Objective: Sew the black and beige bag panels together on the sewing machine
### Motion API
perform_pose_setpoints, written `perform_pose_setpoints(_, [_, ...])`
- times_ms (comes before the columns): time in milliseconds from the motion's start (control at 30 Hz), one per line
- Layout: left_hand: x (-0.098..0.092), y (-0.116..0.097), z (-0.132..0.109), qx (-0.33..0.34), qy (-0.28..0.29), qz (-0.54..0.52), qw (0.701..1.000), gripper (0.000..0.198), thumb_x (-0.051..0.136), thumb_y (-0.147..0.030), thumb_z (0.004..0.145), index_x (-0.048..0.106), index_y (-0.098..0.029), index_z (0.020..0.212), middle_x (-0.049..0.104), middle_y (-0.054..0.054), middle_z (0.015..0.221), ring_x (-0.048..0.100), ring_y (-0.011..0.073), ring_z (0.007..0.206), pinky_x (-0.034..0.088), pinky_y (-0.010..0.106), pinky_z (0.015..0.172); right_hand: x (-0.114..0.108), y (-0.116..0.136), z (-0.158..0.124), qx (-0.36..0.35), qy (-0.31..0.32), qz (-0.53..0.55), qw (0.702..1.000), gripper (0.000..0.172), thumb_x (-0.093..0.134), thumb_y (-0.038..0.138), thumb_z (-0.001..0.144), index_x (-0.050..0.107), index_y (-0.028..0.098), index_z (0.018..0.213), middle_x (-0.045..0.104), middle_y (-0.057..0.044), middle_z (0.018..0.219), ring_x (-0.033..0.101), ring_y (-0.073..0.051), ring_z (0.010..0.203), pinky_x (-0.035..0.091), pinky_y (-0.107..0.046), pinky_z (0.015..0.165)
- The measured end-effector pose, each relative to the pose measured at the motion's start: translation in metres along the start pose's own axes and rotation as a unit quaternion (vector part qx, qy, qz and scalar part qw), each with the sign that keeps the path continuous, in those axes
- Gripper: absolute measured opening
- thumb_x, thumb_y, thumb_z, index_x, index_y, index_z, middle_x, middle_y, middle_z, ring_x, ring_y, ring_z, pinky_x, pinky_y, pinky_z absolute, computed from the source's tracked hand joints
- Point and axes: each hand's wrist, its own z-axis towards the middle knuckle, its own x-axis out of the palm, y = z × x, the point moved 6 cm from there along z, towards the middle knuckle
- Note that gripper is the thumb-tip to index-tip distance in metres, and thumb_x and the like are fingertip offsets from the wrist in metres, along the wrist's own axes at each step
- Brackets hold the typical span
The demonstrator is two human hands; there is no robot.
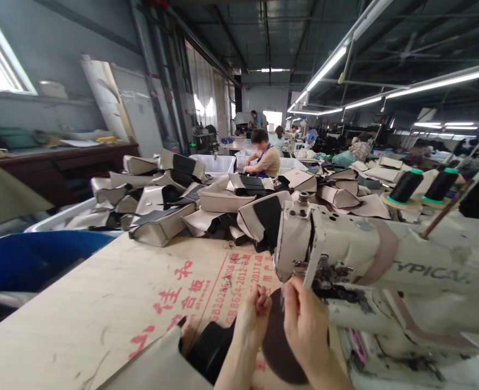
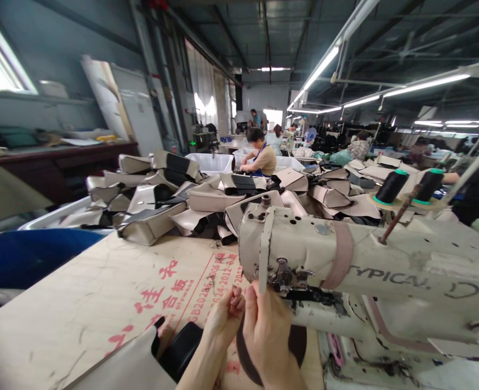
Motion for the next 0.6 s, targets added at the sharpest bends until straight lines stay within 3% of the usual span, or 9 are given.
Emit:
perform_pose_setpoints(67, [0.001, 0.002, 0.000, 0.007, -0.003, 0.002, 1.000, 0.025, 0.039, -0.007, 0.087, 0.044, -0.013, 0.063, 0.046, -0.003, 0.058, 0.034, 0.0028, 0.040, 0.032, 0.013, 0.039, -0.003, -0.004, 0.003, -0.085, 0.045, -0.057, 0.994, 0.014, 0.043, 0.022, 0.091, 0.053, 0.017, 0.098, 0.064, -0.004, 0.074, 0.060, -0.016, 0.062, 0.043, -0.025, 0.057])
perform_pose_setpoints(133, [0.002, 0.003, -0.001, 0.011, -0.007, 0.010, 1.000, 0.025, 0.040, -0.006, 0.086, 0.044, -0.013, 0.063, 0.047, -0.002, 0.058, 0.036, 0.0031, 0.041, 0.034, 0.013, 0.040, -0.005, -0.007, 0.005, -0.116, 0.079, -0.082, 0.987, 0.015, 0.042, 0.020, 0.091, 0.054, 0.016, 0.098, 0.064, -0.004, 0.074, 0.060, -0.016, 0.063, 0.042, -0.026, 0.057])
perform_pose_setpoints(233, [0.004, -0.002, -0.001, 0.018, -0.014, 0.029, 0.999, 0.024, 0.042, -0.004, 0.084, 0.045, -0.012, 0.062, 0.048, -0.001, 0.057, 0.038, 0.0039, 0.041, 0.036, 0.013, 0.040, -0.010, -0.006, 0.006, -0.085, 0.097, -0.058, 0.990, 0.017, 0.040, 0.019, 0.092, 0.055, 0.017, 0.100, 0.066, -0.005, 0.082, 0.062, -0.016, 0.071, 0.045, -0.025, 0.063])
perform_pose_setpoints(300, [0.002, -0.011, 0.000, 0.030, -0.028, 0.043, 0.998, 0.025, 0.042, -0.003, 0.084, 0.045, -0.012, 0.060, 0.047, -0.001, 0.056, 0.037, 0.0037, 0.040, 0.035, 0.014, 0.039, -0.018, -0.006, -0.001, -0.035, 0.092, 0.000, 0.995, 0.024, 0.039, 0.020, 0.092, 0.051, 0.017, 0.112, 0.066, -0.005, 0.089, 0.063, -0.014, 0.076, 0.047, -0.022, 0.065])
perform_pose_setpoints(400, [-0.010, -0.034, -0.001, 0.065, -0.073, 0.063, 0.993, 0.028, 0.038, -0.001, 0.083, 0.045, -0.013, 0.059, 0.049, 0.000, 0.056, 0.046, 0.0050, 0.045, 0.044, 0.016, 0.048, -0.026, -0.006, -0.034, 0.012, 0.100, 0.093, 0.991, 0.039, 0.039, 0.019, 0.091, 0.035, 0.015, 0.130, 0.065, -0.004, 0.091, 0.063, -0.011, 0.076, 0.048, -0.018, 0.065])
perform_pose_setpoints(433, [-0.016, -0.044, -0.003, 0.081, -0.086, 0.074, 0.990, 0.027, 0.038, -0.001, 0.083, 0.047, -0.013, 0.060, 0.052, 0.001, 0.059, 0.051, 0.0067, 0.050, 0.047, 0.018, 0.055, -0.025, -0.007, -0.050, 0.017, 0.115, 0.107, 0.987, 0.038, 0.039, 0.019, 0.091, 0.038, 0.017, 0.129, 0.065, -0.004, 0.089, 0.062, -0.011, 0.075, 0.048, -0.018, 0.066])
perform_pose_setpoints(567, [-0.051, -0.097, -0.039, 0.175, -0.116, 0.188, 0.960, 0.002, 0.058, -0.012, 0.075, 0.057, -0.014, 0.076, 0.063, 0.005, 0.086, 0.061, 0.0157, 0.082, 0.050, 0.025, 0.070, 0.007, -0.022, -0.123, 0.066, 0.240, 0.103, 0.963, 0.018, 0.046, 0.024, 0.086, 0.058, 0.022, 0.098, 0.064, -0.003, 0.086, 0.061, -0.017, 0.081, 0.048, -0.025, 0.072])
perform_pose_setpoints(600, [-0.065, -0.113, -0.056, 0.196, -0.133, 0.213, 0.948, 0.010, 0.065, -0.015, 0.070, 0.058, -0.015, 0.078, 0.063, 0.004, 0.088, 0.059, 0.0158, 0.085, 0.048, 0.023, 0.070, 0.019, -0.028, -0.139, 0.097, 0.280, 0.111, 0.949, 0.015, 0.051, 0.026, 0.082, 0.060, 0.022, 0.094, 0.064, -0.004, 0.087, 0.061, -0.018, 0.083, 0.048, -0.026, 0.073])
